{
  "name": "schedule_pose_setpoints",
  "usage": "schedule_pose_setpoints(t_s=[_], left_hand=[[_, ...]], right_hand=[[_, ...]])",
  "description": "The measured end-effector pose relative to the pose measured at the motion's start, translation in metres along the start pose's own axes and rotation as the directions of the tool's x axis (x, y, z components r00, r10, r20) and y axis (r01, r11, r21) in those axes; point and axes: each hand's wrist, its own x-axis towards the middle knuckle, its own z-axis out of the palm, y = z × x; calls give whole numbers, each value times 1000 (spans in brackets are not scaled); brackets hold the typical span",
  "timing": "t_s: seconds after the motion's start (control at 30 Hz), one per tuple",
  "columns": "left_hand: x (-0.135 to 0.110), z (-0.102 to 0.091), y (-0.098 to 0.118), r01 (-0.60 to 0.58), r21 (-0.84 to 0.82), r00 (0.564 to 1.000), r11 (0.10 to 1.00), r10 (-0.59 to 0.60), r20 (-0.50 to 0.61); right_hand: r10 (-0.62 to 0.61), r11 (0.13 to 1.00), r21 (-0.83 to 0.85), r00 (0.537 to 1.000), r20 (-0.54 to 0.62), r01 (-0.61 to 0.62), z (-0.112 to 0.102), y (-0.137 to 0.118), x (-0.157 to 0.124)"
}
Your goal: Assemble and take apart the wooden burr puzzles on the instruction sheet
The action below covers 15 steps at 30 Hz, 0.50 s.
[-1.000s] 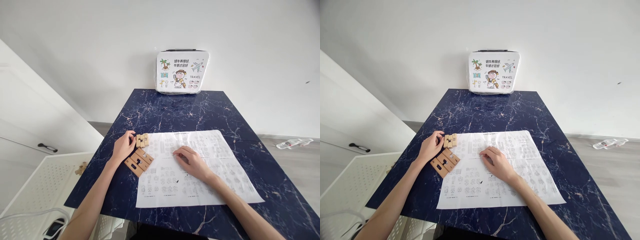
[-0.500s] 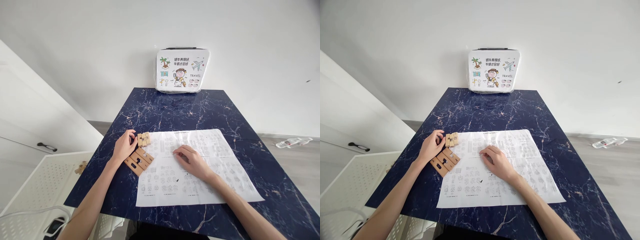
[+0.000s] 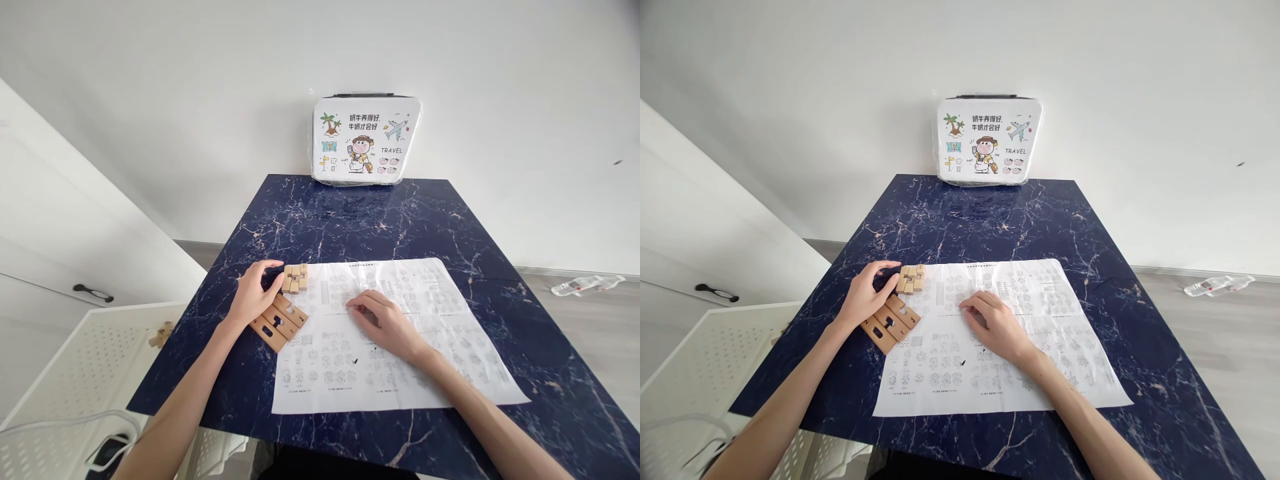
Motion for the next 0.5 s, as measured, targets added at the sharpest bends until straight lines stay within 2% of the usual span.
schedule_pose_setpoints(t_s=[0.33,0.5], left_hand=[[-3,4,11,-163,7,983,987,161,86],[-5,4,10,-131,-16,984,991,132,117]], right_hand=[[-5,1000,-7,1000,4,5,-1,-1,1],[-9,1000,-5,1000,-1,9,0,0,0]])
